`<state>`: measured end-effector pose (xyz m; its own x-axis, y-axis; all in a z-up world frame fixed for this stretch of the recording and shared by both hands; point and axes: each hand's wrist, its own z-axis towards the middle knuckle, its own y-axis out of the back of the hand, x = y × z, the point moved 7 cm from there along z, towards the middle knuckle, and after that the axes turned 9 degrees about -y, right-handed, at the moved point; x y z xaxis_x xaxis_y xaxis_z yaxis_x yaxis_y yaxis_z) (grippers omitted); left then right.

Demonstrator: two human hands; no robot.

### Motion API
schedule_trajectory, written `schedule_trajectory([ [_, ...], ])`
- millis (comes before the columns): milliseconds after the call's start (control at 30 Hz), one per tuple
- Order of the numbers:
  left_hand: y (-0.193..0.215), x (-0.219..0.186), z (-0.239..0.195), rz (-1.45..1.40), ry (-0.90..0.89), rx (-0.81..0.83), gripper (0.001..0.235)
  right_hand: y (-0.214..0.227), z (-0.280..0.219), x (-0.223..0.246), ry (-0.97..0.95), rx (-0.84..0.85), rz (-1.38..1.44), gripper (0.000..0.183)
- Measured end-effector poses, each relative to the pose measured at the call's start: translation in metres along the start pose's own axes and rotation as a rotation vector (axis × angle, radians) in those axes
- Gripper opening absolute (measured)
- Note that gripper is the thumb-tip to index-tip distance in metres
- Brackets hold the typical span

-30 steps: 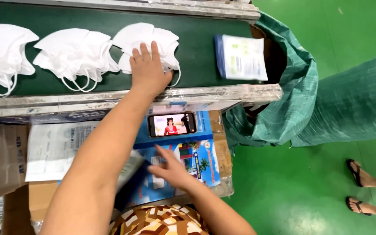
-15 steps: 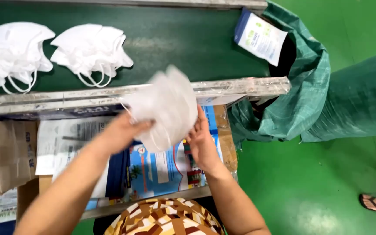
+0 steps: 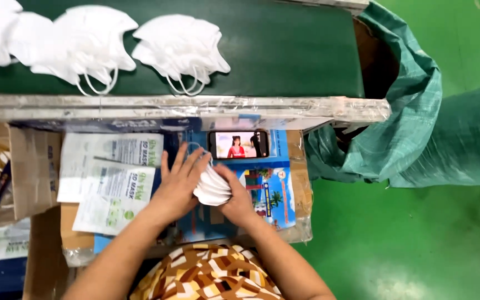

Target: Packaging individual protective face masks into plastic sleeves and larger storage bags/boxes.

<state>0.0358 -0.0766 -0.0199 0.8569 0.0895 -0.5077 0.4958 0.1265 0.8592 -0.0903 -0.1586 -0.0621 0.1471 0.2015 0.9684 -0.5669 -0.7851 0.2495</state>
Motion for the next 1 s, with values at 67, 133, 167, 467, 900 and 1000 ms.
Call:
schedule_trajectory([
  [67, -0.006, -0.007, 0.003, -0.012, -0.087, -0.029, 0.100, 0.000, -0.001, -0.005, -0.046, 0.013, -0.017, 0.072],
  [133, -0.005, -0.017, -0.003, -0.032, -0.156, -0.070, 0.096, 0.001, -0.008, -0.015, -0.094, 0.047, -0.042, 0.062],
  [167, 0.003, -0.019, -0.006, -0.070, -0.183, -0.090, 0.089, 0.003, -0.009, -0.016, -0.052, 0.069, -0.064, 0.054],
  [467, -0.020, 0.043, -0.099, 0.138, 0.374, -0.123, 0.050, 0.071, -0.036, -0.076, -0.543, 0.139, 0.285, 0.030],
  [900, -0.005, 0.018, -0.105, 0.300, 0.287, -0.305, 0.078, 0.039, -0.020, 0.023, 0.032, 0.049, -0.376, 0.050],
  [1000, -0.020, 0.022, -0.112, 0.265, 0.276, -0.284, 0.072, 0.038, -0.024, 0.023, 0.066, 0.065, -0.373, 0.051],
])
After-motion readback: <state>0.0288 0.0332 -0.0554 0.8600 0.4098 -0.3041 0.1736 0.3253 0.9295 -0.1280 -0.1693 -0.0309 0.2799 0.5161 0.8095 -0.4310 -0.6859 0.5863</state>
